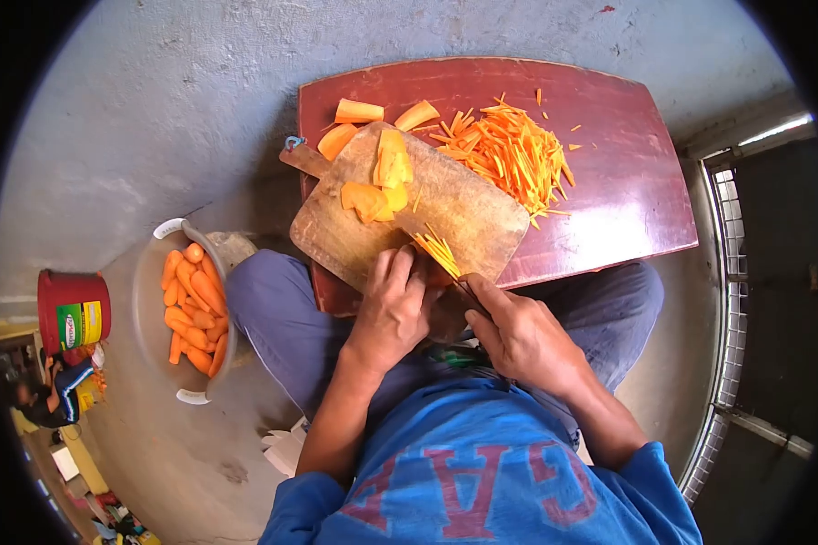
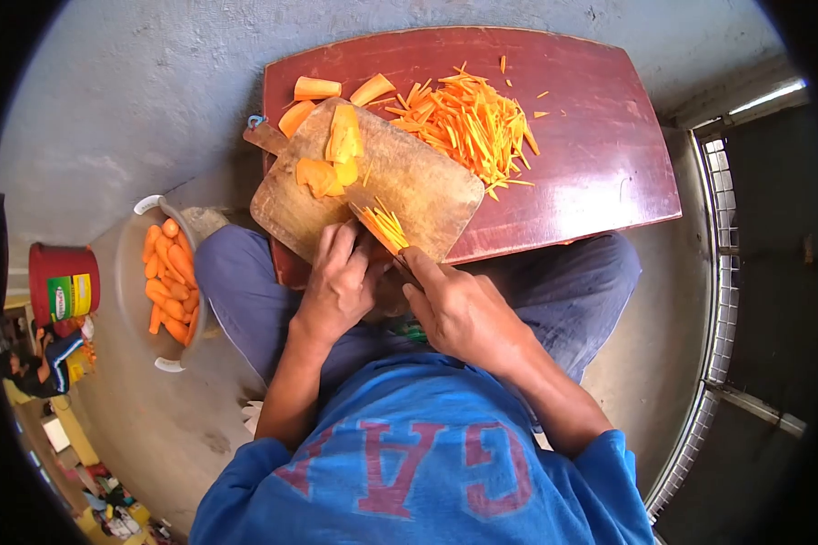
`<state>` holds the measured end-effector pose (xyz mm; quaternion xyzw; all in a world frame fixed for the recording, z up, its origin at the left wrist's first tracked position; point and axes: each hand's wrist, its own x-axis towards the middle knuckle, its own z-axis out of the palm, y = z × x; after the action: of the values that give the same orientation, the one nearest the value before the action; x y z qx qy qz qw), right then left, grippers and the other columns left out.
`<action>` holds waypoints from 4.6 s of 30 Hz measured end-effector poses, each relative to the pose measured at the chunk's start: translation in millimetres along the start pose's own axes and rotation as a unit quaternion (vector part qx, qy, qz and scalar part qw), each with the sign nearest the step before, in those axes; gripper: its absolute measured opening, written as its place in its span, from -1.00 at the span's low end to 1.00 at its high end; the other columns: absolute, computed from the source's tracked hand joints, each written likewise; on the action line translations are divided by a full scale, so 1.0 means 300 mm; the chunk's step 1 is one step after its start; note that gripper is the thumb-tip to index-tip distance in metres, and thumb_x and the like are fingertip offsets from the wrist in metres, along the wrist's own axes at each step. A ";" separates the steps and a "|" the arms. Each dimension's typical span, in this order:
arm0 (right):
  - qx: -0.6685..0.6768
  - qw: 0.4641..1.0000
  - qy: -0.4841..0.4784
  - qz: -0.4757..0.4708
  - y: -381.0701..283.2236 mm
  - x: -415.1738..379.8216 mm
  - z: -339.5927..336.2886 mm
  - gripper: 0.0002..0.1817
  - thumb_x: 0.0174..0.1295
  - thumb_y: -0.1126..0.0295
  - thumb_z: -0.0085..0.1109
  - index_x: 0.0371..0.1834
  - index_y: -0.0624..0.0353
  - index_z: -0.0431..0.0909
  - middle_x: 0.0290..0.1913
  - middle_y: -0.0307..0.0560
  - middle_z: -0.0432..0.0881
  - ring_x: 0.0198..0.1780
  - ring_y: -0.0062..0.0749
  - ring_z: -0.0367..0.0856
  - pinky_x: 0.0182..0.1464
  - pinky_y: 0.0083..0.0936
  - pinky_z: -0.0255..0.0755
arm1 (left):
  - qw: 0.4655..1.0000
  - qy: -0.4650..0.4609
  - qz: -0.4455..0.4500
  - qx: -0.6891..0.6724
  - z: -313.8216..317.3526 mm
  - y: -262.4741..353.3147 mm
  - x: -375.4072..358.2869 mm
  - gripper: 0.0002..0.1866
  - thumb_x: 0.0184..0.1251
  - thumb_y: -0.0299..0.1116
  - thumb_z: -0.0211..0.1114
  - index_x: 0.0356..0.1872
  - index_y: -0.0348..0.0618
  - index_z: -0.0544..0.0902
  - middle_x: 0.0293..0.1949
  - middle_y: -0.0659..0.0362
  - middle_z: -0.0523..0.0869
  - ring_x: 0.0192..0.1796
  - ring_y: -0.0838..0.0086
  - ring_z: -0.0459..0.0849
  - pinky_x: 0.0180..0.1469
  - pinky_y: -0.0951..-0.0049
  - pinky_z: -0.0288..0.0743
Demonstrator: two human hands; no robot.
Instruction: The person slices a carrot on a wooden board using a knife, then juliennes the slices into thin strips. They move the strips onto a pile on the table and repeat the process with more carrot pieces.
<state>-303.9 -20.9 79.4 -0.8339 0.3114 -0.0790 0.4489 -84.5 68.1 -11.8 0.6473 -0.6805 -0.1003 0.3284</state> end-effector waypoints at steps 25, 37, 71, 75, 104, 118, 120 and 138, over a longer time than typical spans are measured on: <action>-0.020 1.000 -0.011 0.002 -0.077 -0.066 -0.016 -0.53 0.68 0.42 0.32 0.53 0.31 0.45 -0.01 0.54 0.82 -0.04 0.59 0.83 -0.06 0.30 0.72 | 0.999 0.032 0.007 -0.029 0.010 -0.002 -0.005 -0.64 0.34 -0.65 0.36 0.15 -0.42 0.80 0.26 -0.32 0.67 0.26 -0.29 0.64 0.41 -0.18 0.65; -0.046 0.999 -0.004 -0.005 -0.053 -0.071 -0.003 -0.55 0.66 0.43 0.34 0.49 0.32 0.48 -0.03 0.49 0.83 -0.09 0.54 0.85 -0.10 0.25 0.75 | 0.999 0.041 0.012 -0.011 0.006 0.007 -0.001 -0.65 0.30 -0.63 0.39 0.11 -0.46 0.80 0.20 -0.33 0.62 0.29 -0.34 0.63 0.42 -0.20 0.65; -0.024 0.999 -0.005 -0.033 -0.005 0.023 0.037 -0.50 0.64 0.45 0.36 0.54 0.33 0.50 -0.04 0.47 0.84 -0.03 0.54 0.86 -0.03 0.25 0.75 | 0.998 0.036 0.032 0.043 -0.028 -0.001 -0.016 -0.76 0.28 -0.63 0.36 -0.08 -0.29 0.87 0.02 -0.05 0.76 0.08 -0.06 0.69 0.25 -0.10 0.65; -0.018 1.000 -0.014 -0.002 -0.041 -0.049 0.011 -0.46 0.62 0.48 0.37 0.60 0.37 0.52 0.08 0.49 0.85 0.06 0.54 0.85 0.06 0.20 0.76 | 0.997 0.063 0.043 0.014 -0.003 -0.023 -0.021 -0.76 0.26 -0.63 0.37 -0.09 -0.28 0.87 0.01 -0.03 0.76 0.06 -0.05 0.68 0.21 -0.08 0.64; 0.006 1.000 -0.029 -0.007 -0.038 -0.029 0.000 -0.45 0.63 0.45 0.37 0.61 0.37 0.51 0.04 0.51 0.85 0.06 0.53 0.86 0.06 0.23 0.73 | 0.999 0.045 0.020 -0.011 -0.004 -0.015 -0.045 -0.62 0.26 -0.73 0.29 0.05 -0.32 0.89 0.09 -0.08 0.77 0.10 -0.15 0.68 0.19 -0.11 0.72; 0.010 1.000 -0.021 -0.021 -0.014 -0.003 0.027 -0.52 0.64 0.44 0.35 0.53 0.34 0.51 0.00 0.54 0.86 0.06 0.55 0.87 0.05 0.28 0.77 | 0.997 0.076 0.021 -0.002 0.024 -0.027 -0.068 -0.56 0.25 -0.69 0.29 0.13 -0.29 0.88 0.12 -0.09 0.74 0.11 -0.15 0.67 0.23 -0.10 0.71; 0.021 0.999 -0.029 -0.005 -0.020 -0.006 0.026 -0.49 0.63 0.46 0.35 0.56 0.35 0.50 0.05 0.54 0.86 0.09 0.55 0.86 0.07 0.26 0.75 | 0.997 0.067 0.024 -0.003 0.017 -0.025 -0.066 -0.53 0.26 -0.68 0.30 0.18 -0.26 0.89 0.13 -0.08 0.75 0.11 -0.13 0.69 0.23 -0.10 0.72; -0.017 0.999 -0.044 0.009 -0.057 -0.037 -0.011 -0.49 0.63 0.44 0.38 0.55 0.39 0.55 0.04 0.51 0.85 0.07 0.52 0.86 0.08 0.21 0.75 | 0.997 0.071 0.032 -0.017 0.020 -0.034 -0.062 -0.58 0.20 -0.70 0.31 0.08 -0.37 0.89 0.03 -0.10 0.78 0.00 -0.13 0.70 0.09 -0.09 0.74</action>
<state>-306.3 -9.8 96.5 -0.8410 0.3003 -0.0328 0.4488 -80.5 82.4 -27.9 0.6248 -0.6745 -0.0548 0.3894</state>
